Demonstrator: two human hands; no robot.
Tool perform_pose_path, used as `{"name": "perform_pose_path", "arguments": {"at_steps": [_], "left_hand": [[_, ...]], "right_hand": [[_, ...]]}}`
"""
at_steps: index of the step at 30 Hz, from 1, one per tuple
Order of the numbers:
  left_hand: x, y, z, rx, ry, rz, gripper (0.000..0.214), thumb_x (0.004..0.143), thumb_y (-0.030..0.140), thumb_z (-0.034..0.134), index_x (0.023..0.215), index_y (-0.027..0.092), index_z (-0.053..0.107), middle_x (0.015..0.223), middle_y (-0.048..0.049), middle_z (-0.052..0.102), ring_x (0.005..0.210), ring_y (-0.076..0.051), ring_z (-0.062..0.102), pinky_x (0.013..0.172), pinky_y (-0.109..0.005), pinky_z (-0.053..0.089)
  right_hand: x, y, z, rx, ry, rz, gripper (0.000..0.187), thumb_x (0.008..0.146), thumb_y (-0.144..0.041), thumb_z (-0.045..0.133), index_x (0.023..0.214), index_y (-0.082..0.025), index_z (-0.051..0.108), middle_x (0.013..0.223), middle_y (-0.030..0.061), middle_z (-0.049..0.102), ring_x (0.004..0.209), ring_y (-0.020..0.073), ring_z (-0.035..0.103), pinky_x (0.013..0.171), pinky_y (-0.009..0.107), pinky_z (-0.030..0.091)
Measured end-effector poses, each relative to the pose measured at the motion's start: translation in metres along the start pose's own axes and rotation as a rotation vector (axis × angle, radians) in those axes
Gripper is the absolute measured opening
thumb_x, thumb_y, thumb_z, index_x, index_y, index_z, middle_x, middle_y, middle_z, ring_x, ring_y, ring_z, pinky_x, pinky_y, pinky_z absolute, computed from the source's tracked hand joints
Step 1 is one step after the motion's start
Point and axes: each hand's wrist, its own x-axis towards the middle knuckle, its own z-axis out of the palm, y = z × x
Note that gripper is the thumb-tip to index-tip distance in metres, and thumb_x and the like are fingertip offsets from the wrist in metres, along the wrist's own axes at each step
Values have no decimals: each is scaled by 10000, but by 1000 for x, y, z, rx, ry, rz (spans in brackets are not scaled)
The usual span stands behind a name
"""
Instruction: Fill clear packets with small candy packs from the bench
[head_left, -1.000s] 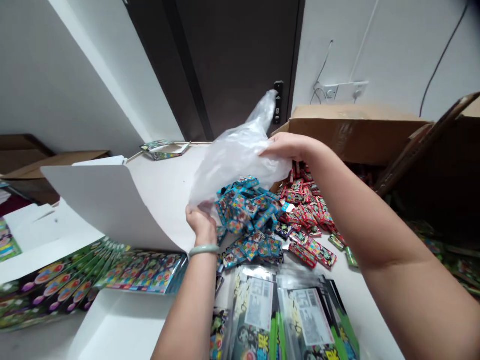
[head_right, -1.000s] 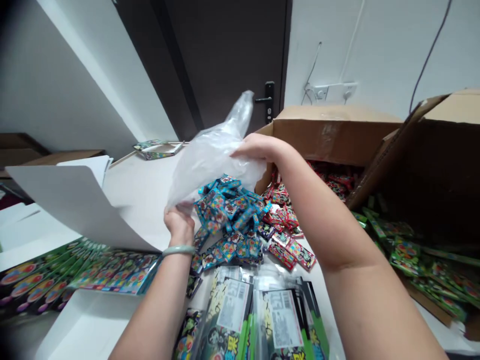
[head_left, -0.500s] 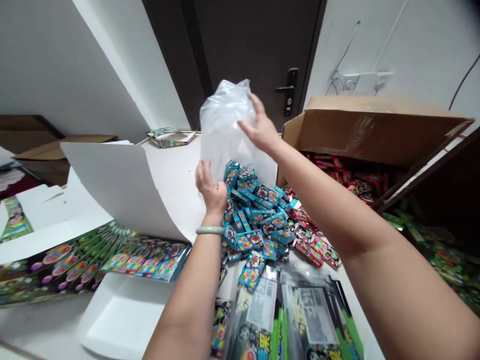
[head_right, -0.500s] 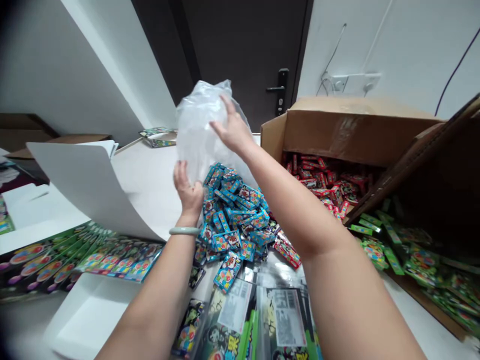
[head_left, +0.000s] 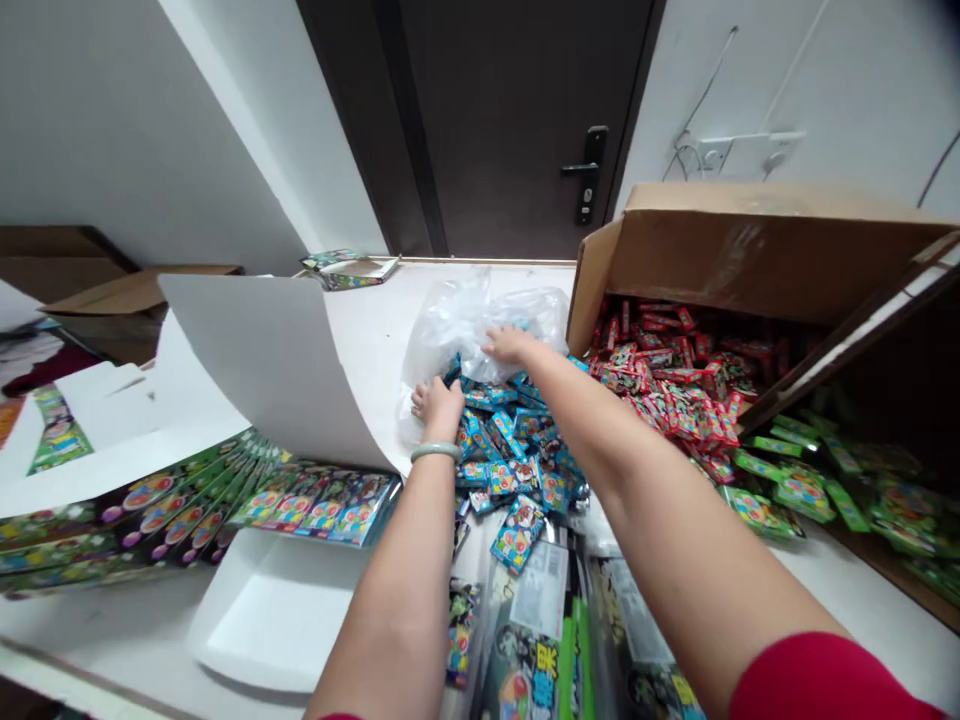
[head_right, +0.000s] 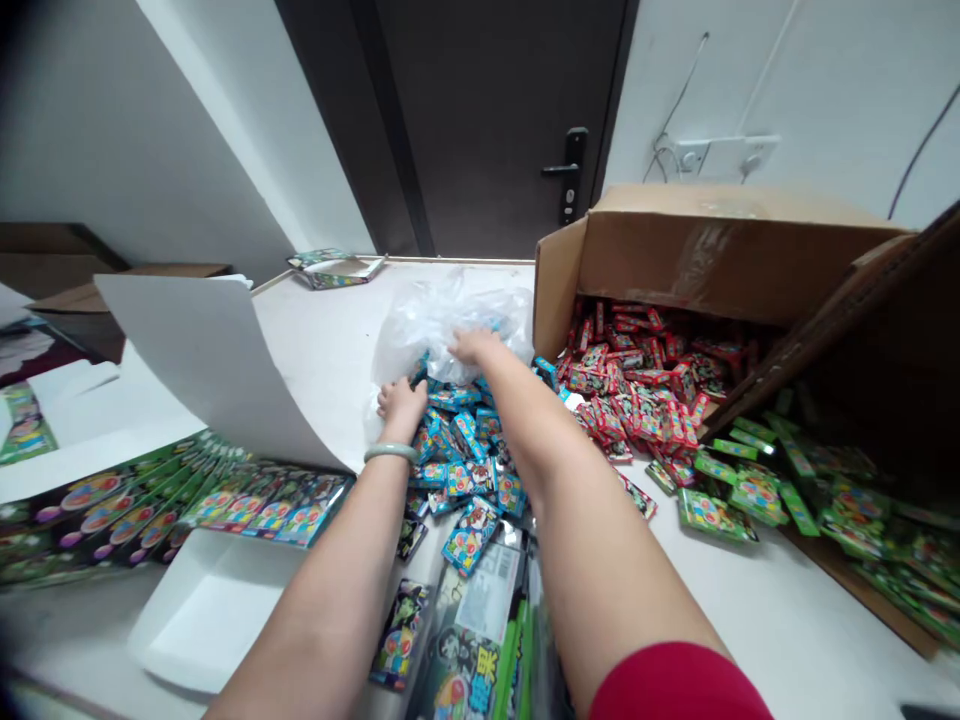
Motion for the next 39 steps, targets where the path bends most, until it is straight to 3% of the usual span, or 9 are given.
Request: {"name": "perform_pose_path", "arguments": {"at_steps": [4,6,8,13,18,23,29,34,39], "left_hand": [[-13,26,-15,-194,18,161,369,783,169,640,1140,117,563,1376,-234,401,1378,-400,246,1110,-628,151],[-31,35,-29,-300,-55,273,401,784,179,636,1172,136,548,1293,-176,501,1316,-326,387,1112,-522,270],[-60,32,-47,-380,-191,395,389,798,233,639,1172,158,559,1165,-112,592,1165,-254,543,1032,-423,410],[-159,-27,-86,-191,-680,893,234,824,315,636,1038,223,654,1215,-96,578,1177,-259,522,1047,-467,392],[-193,-68,-73,130,-610,972,647,730,181,676,1345,239,484,1524,-130,259,1401,-342,240,1132,-543,255],[-159,-57,-52,110,-485,991,592,750,4,430,1296,209,530,1449,-106,395,1352,-263,349,1120,-483,307],[-145,-50,-52,65,-418,960,545,771,59,478,1301,178,519,1438,-133,397,1359,-282,338,1138,-479,271],[-163,-80,-86,50,-506,895,380,836,228,512,1207,168,568,1252,-139,571,1204,-271,512,1046,-446,400],[-222,-122,-126,87,-618,859,353,844,324,527,1167,193,589,1168,-126,636,1117,-290,566,987,-468,437]], "right_hand": [[-46,2,-22,70,262,-42,441,965,-271,453,1372,-105,423,1460,173,399,1366,204,327,1121,377,274],[-94,10,-30,213,340,-105,388,945,-257,464,1310,-133,502,1363,135,527,1267,183,465,1073,361,349],[-157,22,-34,409,258,-123,303,898,-293,517,1137,-147,634,1140,103,675,1051,194,621,968,373,452],[-308,51,-22,493,47,127,236,822,-360,578,967,-234,715,999,57,725,925,211,670,889,393,502],[-386,40,15,686,79,294,252,806,-389,582,965,-235,701,989,61,727,947,223,680,903,406,517],[-394,23,38,674,63,294,245,848,-363,542,1006,-243,685,1035,68,717,967,224,677,890,400,531],[-317,7,58,223,25,89,213,873,-201,538,992,-162,710,1062,104,695,1022,217,640,931,354,481],[-271,2,62,151,6,56,283,894,-157,517,1138,-145,660,1217,125,634,1155,211,574,1010,340,414],[-306,-8,67,80,9,76,274,937,-228,473,1151,-177,637,1201,99,647,1129,194,586,990,327,425]]}}
